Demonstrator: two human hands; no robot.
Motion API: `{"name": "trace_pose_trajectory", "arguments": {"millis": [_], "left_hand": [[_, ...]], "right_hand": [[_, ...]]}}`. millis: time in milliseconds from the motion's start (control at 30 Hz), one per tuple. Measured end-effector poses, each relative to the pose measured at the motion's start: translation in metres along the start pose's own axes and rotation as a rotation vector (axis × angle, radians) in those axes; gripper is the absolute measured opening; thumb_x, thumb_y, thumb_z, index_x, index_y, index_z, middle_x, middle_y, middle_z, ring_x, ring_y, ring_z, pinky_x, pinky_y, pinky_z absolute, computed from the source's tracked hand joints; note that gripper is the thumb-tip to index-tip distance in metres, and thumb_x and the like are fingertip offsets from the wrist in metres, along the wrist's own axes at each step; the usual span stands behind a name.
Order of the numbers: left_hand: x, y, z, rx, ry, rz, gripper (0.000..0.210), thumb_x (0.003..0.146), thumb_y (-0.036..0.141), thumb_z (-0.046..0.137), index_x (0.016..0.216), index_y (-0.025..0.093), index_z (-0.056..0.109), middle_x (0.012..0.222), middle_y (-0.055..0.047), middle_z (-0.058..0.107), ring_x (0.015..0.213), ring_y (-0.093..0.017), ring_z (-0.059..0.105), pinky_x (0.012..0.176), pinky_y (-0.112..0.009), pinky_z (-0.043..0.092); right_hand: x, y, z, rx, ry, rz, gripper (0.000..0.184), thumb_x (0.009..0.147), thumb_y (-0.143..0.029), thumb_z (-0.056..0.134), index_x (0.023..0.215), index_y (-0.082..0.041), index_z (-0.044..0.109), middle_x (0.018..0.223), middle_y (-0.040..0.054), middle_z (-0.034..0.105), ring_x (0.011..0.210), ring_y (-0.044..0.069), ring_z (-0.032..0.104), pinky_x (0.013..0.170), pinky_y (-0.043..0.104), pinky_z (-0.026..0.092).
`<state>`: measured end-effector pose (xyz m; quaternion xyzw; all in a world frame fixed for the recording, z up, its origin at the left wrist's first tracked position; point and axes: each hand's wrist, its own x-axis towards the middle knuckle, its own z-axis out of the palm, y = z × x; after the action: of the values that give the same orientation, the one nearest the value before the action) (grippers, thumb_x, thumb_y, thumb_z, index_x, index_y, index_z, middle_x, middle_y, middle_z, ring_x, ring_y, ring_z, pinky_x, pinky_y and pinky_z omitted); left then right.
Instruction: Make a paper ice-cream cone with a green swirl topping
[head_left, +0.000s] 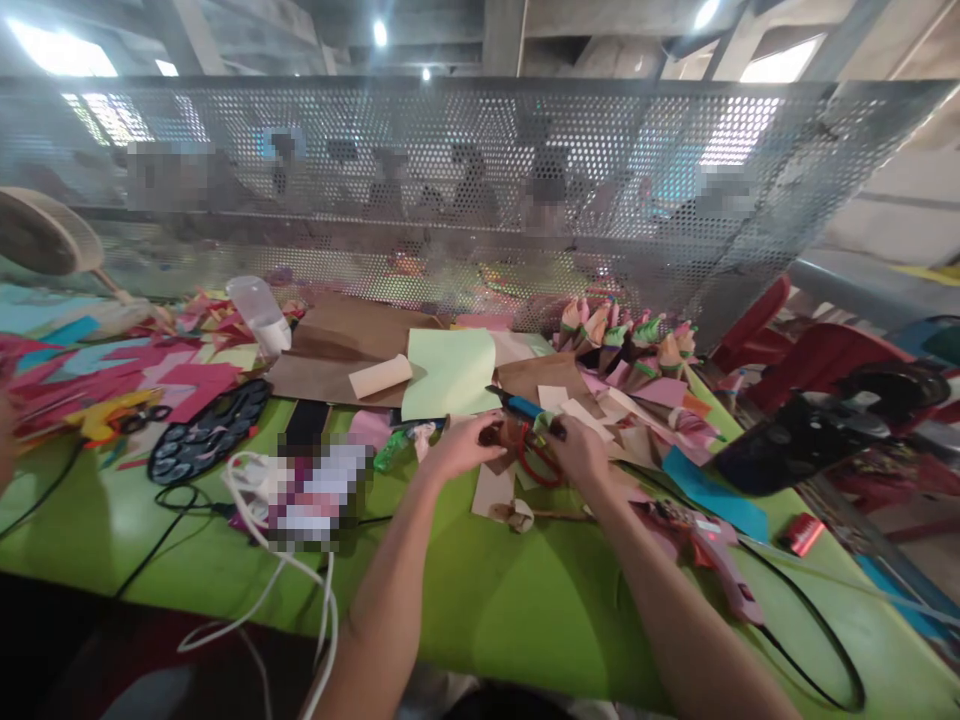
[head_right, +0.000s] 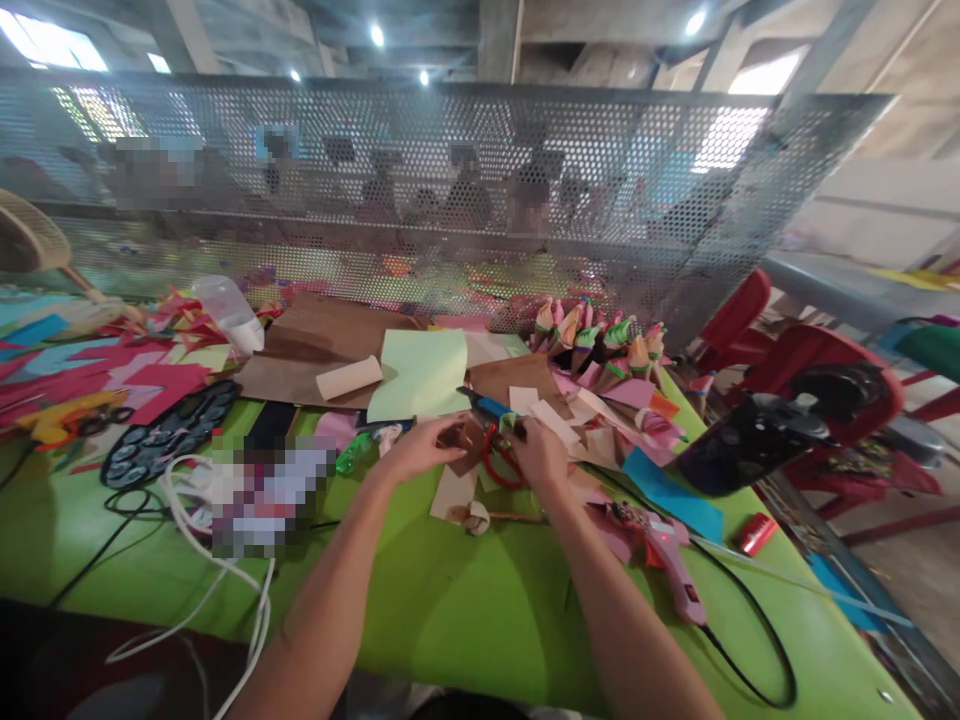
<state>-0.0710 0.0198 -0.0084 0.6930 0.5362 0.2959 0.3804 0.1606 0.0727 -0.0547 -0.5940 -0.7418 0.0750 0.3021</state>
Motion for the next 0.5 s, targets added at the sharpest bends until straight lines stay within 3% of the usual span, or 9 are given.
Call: {"name": "trace_pose_trajectory", "arguments": {"millis": [500], "left_hand": [[0.0021,-0.0094,0.0023,-0.03,0.018,-0.004,0.061,0.081,0.027,0.075,0.14,0.022,0.061,0.127,-0.011,0.074,0.122,-0.028,0.067,0.11,-0.043,0.048]], "right_hand": [[-0.0012,-0.0041,0.0007,-0.001,0.004,0.0,0.014,0.086,-0.032,0.064,0.09,-0.021,0.07,0.091,0.0078,0.075,0.083,0.023,0.067,0.069,0.029,0.042]]}}
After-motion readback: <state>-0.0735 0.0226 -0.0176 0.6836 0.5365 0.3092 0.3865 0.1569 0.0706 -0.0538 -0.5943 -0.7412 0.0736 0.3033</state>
